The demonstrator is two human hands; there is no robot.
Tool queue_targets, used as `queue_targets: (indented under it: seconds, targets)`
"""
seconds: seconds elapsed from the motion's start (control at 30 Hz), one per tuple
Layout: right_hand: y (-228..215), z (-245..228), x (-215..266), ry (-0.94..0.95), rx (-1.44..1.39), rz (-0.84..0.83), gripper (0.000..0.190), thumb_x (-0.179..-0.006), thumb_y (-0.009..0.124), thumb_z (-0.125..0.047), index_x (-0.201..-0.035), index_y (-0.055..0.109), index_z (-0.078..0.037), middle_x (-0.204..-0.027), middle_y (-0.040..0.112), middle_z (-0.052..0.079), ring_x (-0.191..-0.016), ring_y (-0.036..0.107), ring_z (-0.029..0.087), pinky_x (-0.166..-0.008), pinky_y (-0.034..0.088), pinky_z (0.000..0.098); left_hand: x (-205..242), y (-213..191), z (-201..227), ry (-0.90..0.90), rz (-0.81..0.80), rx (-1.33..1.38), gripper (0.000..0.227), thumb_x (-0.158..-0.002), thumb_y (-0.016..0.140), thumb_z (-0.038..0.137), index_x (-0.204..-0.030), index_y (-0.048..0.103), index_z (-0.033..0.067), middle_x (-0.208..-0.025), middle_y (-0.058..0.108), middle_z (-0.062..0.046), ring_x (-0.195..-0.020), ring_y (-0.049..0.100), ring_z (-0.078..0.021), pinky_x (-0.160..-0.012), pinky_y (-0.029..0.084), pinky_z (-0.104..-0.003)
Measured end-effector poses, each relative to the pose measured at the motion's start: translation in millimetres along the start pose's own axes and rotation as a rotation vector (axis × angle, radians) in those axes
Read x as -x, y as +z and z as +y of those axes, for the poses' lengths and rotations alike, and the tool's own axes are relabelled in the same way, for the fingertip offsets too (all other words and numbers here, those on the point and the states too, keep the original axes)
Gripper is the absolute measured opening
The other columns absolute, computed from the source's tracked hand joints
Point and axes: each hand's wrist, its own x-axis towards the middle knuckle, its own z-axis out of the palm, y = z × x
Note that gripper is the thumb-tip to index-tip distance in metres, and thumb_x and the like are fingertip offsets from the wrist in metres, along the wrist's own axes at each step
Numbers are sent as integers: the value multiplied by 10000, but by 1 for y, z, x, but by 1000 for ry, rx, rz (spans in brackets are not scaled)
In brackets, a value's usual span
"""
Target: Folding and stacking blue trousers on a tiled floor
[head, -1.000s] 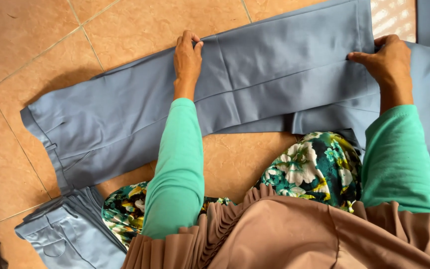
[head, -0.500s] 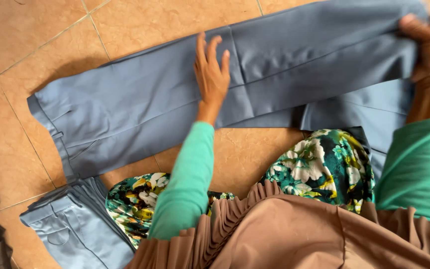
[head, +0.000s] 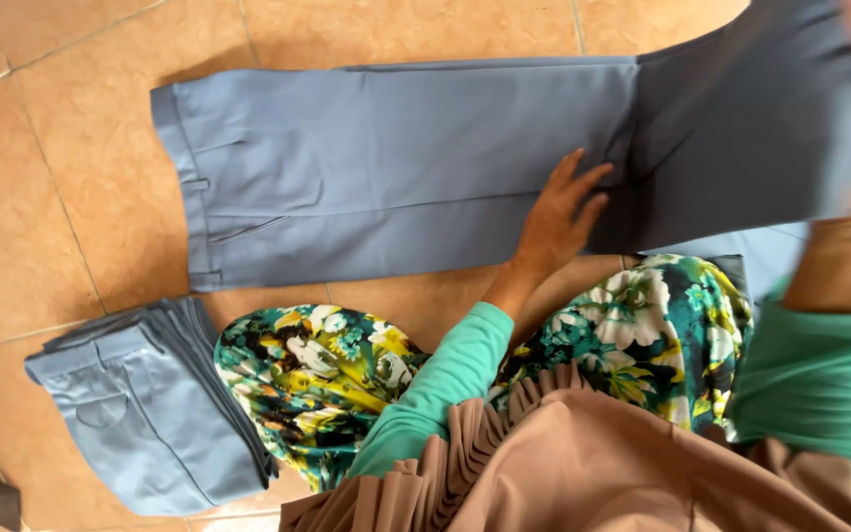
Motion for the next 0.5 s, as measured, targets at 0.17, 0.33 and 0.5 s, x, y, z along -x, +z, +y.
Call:
queue_targets:
  seconds: [0.17,0.33,0.5]
  targets:
    - [164,82,34,-34,74,-234,574,-962,815,-192,-1473,555,-170,-991,663,-12,-810,688,59,-708,641,221,19,-99,-86,-613,146,1337,528,-1070,523,511,-1474,579,176,-1262,718,-157,-1084,729,-284,-864,613,-380]
    - [205,139,60,26,265,-525,517,-949,771,-141,-1431,590,-98,-828,620,101,-710,657,172,-640,656,363,37,-210,-15,-1041,598,1345,1017,-851,625,791,-1626,328,203,-1555,456,-185,-1449,435,-334,-1275,267,-479]
    - [111,201,18,-390,917,-80,410,-982,816,-124,-1369,692,-73,-1065,622,194,-943,686,384,-737,595,434,75,-187,-117,-945,449,186,592,-773,873,394,-1313,691,232,-1190,753,-50,-1169,694,-208,-948,584,-397]
